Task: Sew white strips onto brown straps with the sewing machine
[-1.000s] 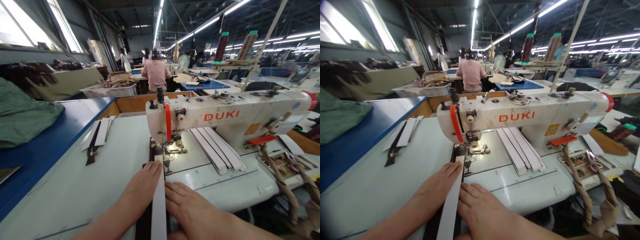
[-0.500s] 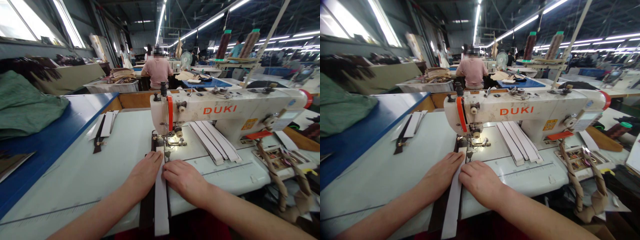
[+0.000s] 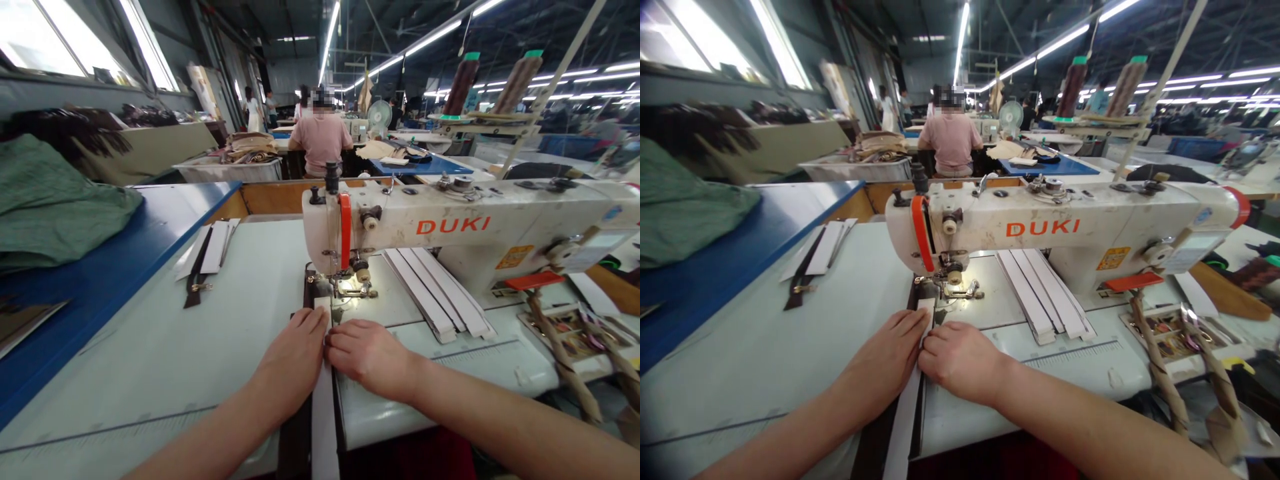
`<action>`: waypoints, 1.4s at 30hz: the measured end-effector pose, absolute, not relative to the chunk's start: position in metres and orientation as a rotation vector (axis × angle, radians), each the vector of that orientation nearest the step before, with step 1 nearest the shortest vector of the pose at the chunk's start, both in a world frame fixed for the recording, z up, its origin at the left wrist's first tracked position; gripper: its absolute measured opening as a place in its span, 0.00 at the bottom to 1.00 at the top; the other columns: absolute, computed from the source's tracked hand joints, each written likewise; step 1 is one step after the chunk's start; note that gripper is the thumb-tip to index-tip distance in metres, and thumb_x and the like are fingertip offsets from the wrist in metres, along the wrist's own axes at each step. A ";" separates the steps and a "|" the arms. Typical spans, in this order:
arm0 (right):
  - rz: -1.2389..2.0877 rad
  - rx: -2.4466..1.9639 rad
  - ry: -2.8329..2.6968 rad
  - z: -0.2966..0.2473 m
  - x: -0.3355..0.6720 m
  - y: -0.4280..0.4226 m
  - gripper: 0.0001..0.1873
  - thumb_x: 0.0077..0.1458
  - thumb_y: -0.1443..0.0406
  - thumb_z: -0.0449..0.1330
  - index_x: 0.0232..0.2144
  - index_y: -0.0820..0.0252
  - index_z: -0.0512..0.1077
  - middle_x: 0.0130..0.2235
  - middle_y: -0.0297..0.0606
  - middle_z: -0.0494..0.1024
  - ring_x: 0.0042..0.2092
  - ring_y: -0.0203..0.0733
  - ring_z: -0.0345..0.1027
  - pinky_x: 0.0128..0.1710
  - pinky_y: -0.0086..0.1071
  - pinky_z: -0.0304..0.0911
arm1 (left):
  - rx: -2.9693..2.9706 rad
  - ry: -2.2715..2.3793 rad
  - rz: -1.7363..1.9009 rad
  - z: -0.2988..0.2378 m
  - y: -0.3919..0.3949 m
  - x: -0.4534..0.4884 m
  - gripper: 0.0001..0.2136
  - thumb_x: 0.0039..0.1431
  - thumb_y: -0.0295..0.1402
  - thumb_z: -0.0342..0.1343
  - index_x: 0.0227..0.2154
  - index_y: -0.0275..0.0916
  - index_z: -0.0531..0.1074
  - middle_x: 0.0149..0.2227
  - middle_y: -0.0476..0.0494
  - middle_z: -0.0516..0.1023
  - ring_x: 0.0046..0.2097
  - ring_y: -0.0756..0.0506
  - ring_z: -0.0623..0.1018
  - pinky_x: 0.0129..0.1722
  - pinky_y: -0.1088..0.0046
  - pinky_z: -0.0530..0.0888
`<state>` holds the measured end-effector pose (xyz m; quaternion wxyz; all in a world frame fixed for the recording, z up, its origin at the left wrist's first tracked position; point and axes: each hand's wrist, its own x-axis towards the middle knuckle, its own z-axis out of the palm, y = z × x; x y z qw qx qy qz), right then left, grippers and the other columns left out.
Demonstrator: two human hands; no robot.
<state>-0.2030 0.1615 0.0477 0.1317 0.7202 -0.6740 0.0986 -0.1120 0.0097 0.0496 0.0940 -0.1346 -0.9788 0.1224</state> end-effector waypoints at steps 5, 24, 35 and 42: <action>0.291 2.052 -1.962 0.047 -0.214 0.163 0.05 0.59 0.68 0.59 0.30 0.62 0.70 0.34 0.37 0.76 0.38 0.42 0.69 0.41 0.34 0.65 | -0.383 -2.849 0.335 0.047 0.010 -0.125 0.19 0.56 0.17 0.42 0.47 0.23 0.72 0.49 0.30 0.76 0.52 0.39 0.72 0.54 0.61 0.65; 0.469 1.996 -2.000 0.045 -0.232 0.157 0.07 0.59 0.69 0.59 0.28 0.64 0.70 0.35 0.39 0.77 0.40 0.43 0.70 0.42 0.35 0.67 | -0.415 -2.698 0.291 0.047 0.001 -0.148 0.18 0.57 0.17 0.42 0.46 0.26 0.72 0.47 0.33 0.78 0.48 0.41 0.75 0.51 0.64 0.71; 0.476 2.001 -2.018 0.042 -0.233 0.155 0.07 0.59 0.68 0.59 0.28 0.64 0.71 0.34 0.38 0.77 0.38 0.43 0.71 0.42 0.35 0.68 | -0.418 -2.743 0.182 0.041 -0.004 -0.148 0.19 0.60 0.19 0.40 0.49 0.27 0.70 0.48 0.33 0.76 0.49 0.40 0.74 0.51 0.61 0.72; 0.476 1.980 -2.109 0.048 -0.227 0.169 0.09 0.60 0.70 0.57 0.43 0.68 0.72 0.48 0.46 0.77 0.49 0.46 0.70 0.52 0.37 0.65 | -0.425 -2.640 0.170 0.032 -0.001 -0.137 0.19 0.63 0.21 0.37 0.50 0.23 0.68 0.52 0.28 0.75 0.55 0.39 0.73 0.53 0.58 0.72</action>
